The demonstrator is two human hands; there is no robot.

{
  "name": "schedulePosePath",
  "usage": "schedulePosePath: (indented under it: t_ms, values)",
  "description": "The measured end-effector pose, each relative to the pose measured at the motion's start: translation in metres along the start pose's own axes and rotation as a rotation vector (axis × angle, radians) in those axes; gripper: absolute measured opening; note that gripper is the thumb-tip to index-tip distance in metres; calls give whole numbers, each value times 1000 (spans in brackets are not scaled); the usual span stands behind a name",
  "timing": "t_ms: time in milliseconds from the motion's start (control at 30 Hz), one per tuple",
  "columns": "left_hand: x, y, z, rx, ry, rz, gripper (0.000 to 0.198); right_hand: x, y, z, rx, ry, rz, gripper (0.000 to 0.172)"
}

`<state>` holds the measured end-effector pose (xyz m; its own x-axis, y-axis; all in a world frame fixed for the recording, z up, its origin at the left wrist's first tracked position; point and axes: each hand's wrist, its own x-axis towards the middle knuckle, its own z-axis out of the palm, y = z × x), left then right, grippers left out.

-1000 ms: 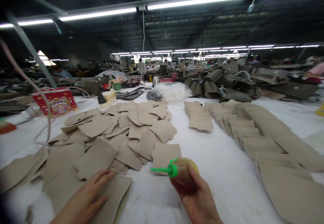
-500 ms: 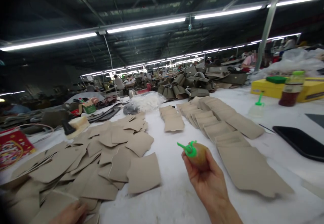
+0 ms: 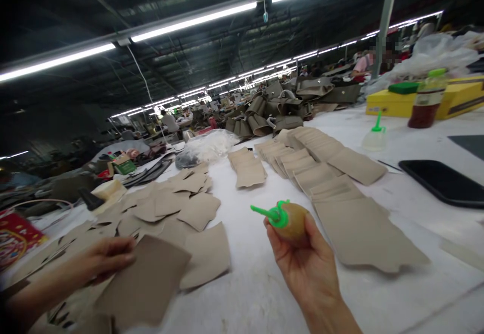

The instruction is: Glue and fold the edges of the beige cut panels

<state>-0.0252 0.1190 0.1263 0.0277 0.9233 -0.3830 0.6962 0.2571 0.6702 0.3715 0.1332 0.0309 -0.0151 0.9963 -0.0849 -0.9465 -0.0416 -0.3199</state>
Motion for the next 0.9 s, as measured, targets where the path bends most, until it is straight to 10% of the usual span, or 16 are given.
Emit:
schedulePosePath:
  t_ms: [233,567,733,900]
  values:
    - [104,87,40,-388,70,127,31,-2,-1,0,-10,6,-7,37]
    - [237,176,127,-224,133,118,26,-3,-1,10,174,244,77,76]
    - [225,171,125,60,201,169,26,-3,-1,13,135,220,59,82]
    - [131,122,116,419,153,327,29,-2,1,-6,-50,144,23,70]
